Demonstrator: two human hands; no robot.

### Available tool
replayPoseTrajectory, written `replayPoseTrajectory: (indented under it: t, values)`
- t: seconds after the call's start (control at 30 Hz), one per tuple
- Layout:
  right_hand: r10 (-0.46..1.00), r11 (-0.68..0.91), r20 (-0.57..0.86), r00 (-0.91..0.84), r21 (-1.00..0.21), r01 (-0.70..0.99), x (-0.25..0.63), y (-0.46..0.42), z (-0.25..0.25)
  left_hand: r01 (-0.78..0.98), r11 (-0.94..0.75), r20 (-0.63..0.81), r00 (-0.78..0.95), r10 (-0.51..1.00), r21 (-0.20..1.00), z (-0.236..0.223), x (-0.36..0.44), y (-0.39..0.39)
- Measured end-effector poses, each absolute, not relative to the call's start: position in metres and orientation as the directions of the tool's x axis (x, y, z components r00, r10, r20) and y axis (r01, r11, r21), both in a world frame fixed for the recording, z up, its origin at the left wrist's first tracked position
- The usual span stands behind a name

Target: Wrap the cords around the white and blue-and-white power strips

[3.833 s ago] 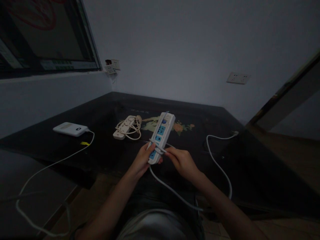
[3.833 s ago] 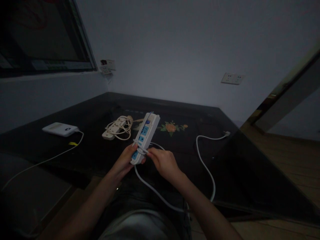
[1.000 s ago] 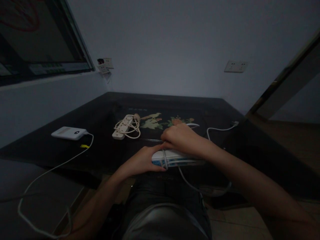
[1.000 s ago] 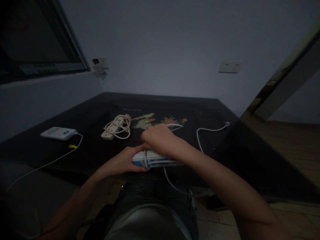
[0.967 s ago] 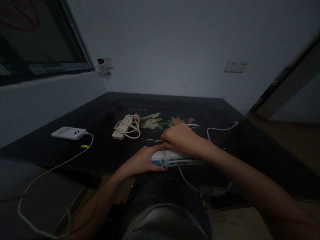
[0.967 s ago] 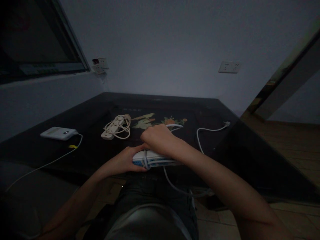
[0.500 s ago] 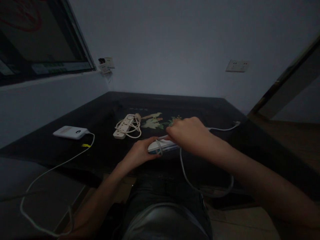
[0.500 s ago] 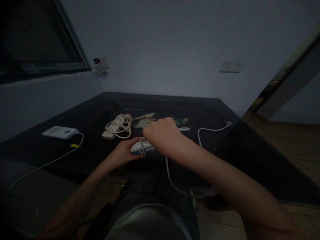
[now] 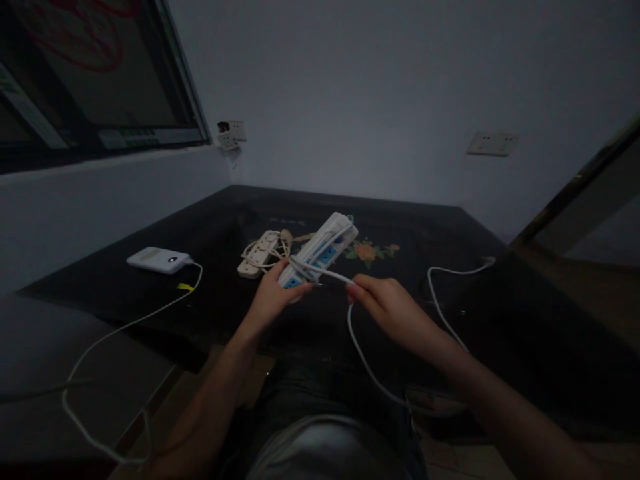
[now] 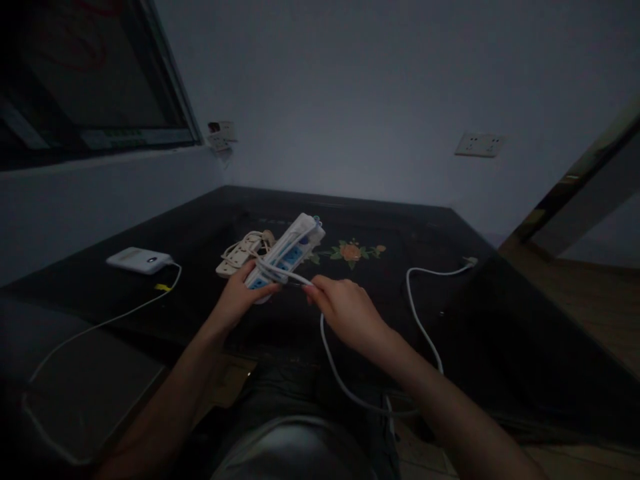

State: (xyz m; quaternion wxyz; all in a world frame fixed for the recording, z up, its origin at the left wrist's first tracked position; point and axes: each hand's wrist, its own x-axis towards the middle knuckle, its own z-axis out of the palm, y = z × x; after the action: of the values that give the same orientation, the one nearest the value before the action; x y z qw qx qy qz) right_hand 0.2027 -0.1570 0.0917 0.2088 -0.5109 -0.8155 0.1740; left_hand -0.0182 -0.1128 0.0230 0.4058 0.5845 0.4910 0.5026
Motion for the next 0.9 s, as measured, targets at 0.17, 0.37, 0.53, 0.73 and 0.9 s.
replayPoseTrajectory:
  t: [0.17, 0.37, 0.53, 0.73, 0.9]
  values:
    - [0.895, 0.435, 0.243, -0.374, -0.664, 0.609, 0.211, -0.153, 0.066, -0.313, 0.029, 0.032, 0.189, 0.982, 0.949, 0.017, 0.0, -0.127]
    - [0.886, 0.446, 0.252, -0.391, -0.697, 0.561, 0.211, -0.158, 0.057, -0.515, 0.11, 0.01, 0.225, 0.974, 0.85, 0.013, 0.022, -0.136]
    - [0.883, 0.452, 0.197, -0.427, -0.604, 0.656, 0.209, -0.165, 0.053, -0.52, 0.09, -0.015, 0.146, 0.989, 0.849, 0.016, 0.024, -0.137]
    - [0.879, 0.451, 0.195, -0.434, -0.633, 0.629, 0.21, -0.163, 0.055, -0.521, 0.083, 0.005, 0.166, 0.986, 0.85, 0.017, 0.02, -0.14]
    - [0.853, 0.465, 0.16, -0.497, -0.665, 0.584, 0.214, -0.163, 0.059, -0.499, 0.042, 0.054, 0.177, 0.983, 0.866, 0.019, 0.018, -0.141]
